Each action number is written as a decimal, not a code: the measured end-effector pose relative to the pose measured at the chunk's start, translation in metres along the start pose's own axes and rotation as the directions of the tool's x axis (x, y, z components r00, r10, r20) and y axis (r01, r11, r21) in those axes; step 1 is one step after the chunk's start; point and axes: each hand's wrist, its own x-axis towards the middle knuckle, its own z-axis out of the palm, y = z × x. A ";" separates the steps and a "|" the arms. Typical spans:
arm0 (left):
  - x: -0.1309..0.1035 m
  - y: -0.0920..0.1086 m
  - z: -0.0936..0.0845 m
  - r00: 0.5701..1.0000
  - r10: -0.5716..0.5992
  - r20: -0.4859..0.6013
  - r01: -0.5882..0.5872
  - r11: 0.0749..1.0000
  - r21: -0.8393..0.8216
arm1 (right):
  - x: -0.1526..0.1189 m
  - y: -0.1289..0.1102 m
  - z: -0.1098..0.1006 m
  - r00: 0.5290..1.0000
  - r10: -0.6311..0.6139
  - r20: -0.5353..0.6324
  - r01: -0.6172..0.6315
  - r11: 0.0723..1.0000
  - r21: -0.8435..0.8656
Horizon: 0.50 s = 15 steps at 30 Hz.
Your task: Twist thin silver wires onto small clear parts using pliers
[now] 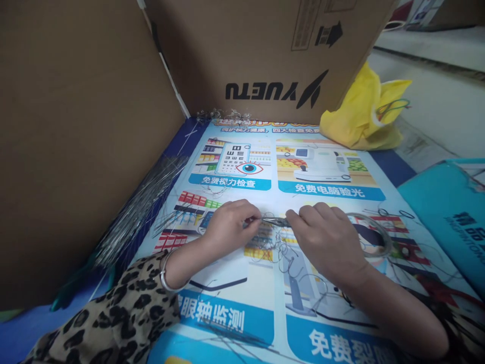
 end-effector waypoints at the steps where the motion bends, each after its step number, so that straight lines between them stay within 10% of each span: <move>1: 0.000 0.000 0.000 1.000 0.014 -0.003 -0.014 1.000 0.007 | 0.000 0.000 0.001 1.000 0.000 0.003 0.000 1.000 0.006; 15: -0.006 -0.012 0.005 0.997 0.067 -0.035 -0.067 0.998 0.005 | 0.005 0.005 0.018 0.993 0.049 0.111 -0.065 0.987 0.145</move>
